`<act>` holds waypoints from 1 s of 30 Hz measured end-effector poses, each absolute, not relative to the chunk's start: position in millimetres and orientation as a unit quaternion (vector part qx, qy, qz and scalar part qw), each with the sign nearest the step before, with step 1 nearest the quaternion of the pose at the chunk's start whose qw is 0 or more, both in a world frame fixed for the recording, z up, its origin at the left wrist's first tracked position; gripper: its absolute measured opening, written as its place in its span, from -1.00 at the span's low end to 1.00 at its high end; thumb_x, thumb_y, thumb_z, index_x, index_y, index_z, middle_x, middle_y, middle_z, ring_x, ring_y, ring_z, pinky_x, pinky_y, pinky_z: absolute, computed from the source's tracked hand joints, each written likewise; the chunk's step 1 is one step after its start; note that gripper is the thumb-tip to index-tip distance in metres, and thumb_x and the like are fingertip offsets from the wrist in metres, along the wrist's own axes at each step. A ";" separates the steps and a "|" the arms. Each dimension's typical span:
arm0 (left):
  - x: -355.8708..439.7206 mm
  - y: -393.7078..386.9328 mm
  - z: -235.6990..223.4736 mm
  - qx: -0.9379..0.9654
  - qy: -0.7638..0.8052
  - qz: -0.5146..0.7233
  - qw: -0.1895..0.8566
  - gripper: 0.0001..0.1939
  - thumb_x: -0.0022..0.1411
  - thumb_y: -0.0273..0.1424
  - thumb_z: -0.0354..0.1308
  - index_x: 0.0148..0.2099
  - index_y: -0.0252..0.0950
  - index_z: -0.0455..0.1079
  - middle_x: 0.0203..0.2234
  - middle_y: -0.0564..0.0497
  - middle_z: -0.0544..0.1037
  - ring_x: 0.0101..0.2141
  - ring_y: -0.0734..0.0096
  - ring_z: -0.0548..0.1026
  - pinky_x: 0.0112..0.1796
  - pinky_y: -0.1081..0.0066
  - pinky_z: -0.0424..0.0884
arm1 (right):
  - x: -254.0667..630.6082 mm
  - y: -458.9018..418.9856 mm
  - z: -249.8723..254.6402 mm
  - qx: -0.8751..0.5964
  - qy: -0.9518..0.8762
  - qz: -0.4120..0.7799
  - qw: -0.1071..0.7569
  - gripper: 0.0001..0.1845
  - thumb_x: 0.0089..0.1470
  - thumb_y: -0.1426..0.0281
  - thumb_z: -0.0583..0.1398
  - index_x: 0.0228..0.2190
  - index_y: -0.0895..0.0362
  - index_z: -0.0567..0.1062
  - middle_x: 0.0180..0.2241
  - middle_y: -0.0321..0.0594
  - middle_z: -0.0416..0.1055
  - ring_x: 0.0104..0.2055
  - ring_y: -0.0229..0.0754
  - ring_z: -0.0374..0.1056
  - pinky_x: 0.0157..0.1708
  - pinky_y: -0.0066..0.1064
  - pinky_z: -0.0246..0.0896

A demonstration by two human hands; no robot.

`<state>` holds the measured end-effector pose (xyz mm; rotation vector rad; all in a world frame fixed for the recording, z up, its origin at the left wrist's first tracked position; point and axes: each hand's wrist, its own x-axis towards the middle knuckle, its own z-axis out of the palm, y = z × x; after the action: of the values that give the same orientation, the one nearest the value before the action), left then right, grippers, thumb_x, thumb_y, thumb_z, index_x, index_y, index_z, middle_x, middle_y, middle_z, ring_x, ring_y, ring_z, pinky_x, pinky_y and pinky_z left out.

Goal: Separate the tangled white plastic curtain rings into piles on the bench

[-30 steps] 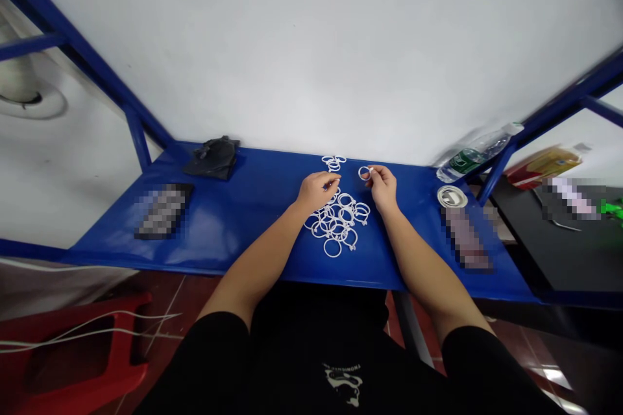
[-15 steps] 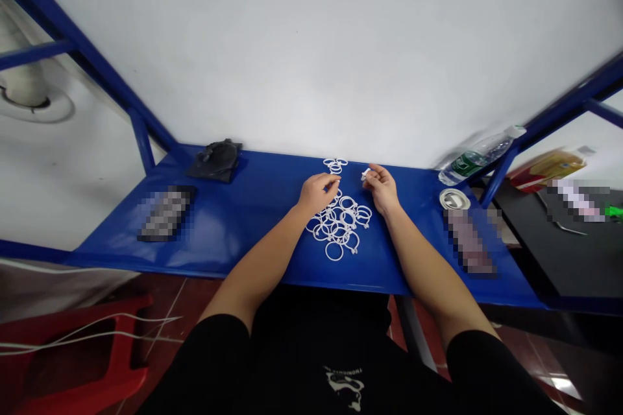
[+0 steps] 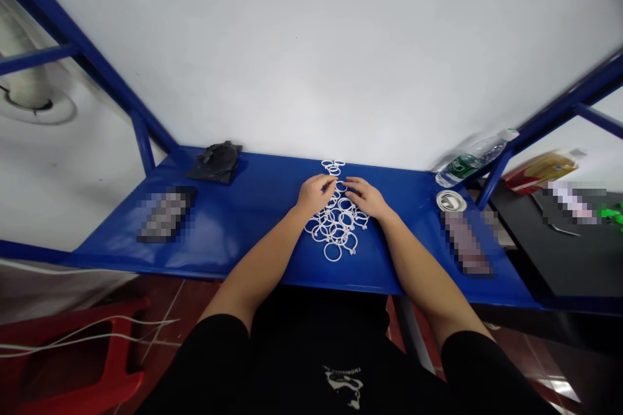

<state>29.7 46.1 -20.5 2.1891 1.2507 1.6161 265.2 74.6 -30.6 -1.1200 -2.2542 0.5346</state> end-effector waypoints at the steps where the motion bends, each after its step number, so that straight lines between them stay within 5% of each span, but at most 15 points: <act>1: 29.3 46.3 -20.6 0.727 0.417 0.540 0.076 -0.83 0.40 -0.43 0.19 -0.08 -0.22 0.61 -0.30 -0.02 0.70 -0.33 0.37 0.63 -0.20 0.35 0.56 | 265.0 74.6 -29.4 -0.413 -0.849 0.196 0.266 -0.60 0.32 0.22 0.19 0.12 -0.04 0.61 0.28 -0.12 0.44 0.27 0.04 0.40 0.25 -0.05 0.35; 7: 26.9 46.5 -20.6 0.711 0.429 0.549 0.090 -0.83 0.40 -0.43 0.18 -0.09 -0.23 0.62 -0.27 -0.04 0.71 -0.31 0.35 0.65 -0.19 0.34 0.56 | 260.8 73.9 -24.3 -0.471 -0.820 0.194 0.261 -0.62 0.30 0.32 0.20 0.09 0.00 0.64 0.09 -0.08 0.61 0.15 0.09 0.50 0.25 0.01 0.35; 13: 27.0 46.6 -21.7 0.709 0.436 0.546 0.097 -0.83 0.39 -0.42 0.19 -0.09 -0.22 0.63 -0.27 -0.05 0.71 -0.30 0.34 0.65 -0.19 0.34 0.57 | 256.7 69.6 -21.5 -0.440 -0.823 0.216 0.287 -0.50 0.29 0.41 0.16 0.22 -0.04 0.54 0.24 -0.22 0.51 0.30 0.00 0.40 0.33 -0.06 0.27; 16: 26.7 47.3 -22.8 0.707 0.438 0.546 0.101 -0.83 0.40 -0.43 0.19 -0.09 -0.23 0.63 -0.26 -0.05 0.71 -0.30 0.35 0.65 -0.18 0.34 0.57 | 257.1 68.2 -20.0 -0.444 -0.821 0.246 0.261 -0.48 0.30 0.35 0.18 0.25 -0.08 0.50 0.10 -0.24 0.62 0.07 -0.02 0.55 0.15 -0.12 0.41; 21: 25.9 47.4 -22.3 0.705 0.438 0.548 0.101 -0.83 0.39 -0.43 0.19 -0.08 -0.24 0.62 -0.27 -0.04 0.70 -0.32 0.37 0.64 -0.20 0.36 0.56 | 265.7 71.5 -16.1 -0.536 -0.779 0.185 0.267 -0.54 0.30 0.23 0.23 0.18 0.01 0.56 -0.18 -0.18 0.67 -0.19 -0.04 0.55 -0.09 -0.21 0.43; 27: 26.6 47.9 -20.9 0.705 0.435 0.553 0.095 -0.84 0.39 -0.43 0.19 -0.09 -0.24 0.62 -0.31 -0.02 0.69 -0.35 0.38 0.62 -0.22 0.36 0.55 | 276.1 73.7 -13.5 -0.632 -0.732 0.104 0.232 -0.49 0.13 -0.01 0.37 0.00 0.00 0.66 -0.26 -0.10 0.66 -0.16 0.08 0.55 -0.17 -0.20 0.41; 30: 27.3 47.6 -20.8 0.706 0.431 0.555 0.095 -0.83 0.40 -0.43 0.18 -0.09 -0.24 0.62 -0.33 -0.02 0.68 -0.36 0.38 0.62 -0.23 0.36 0.54 | 275.0 72.1 -13.7 -0.649 -0.728 0.096 0.199 -0.65 0.13 0.07 0.37 -0.13 0.00 0.70 -0.23 -0.07 0.67 -0.13 0.13 0.56 -0.15 -0.18 0.39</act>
<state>27.3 47.6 -20.8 2.0917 1.2763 1.6448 275.0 72.1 -13.7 -1.8141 -2.0373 0.2680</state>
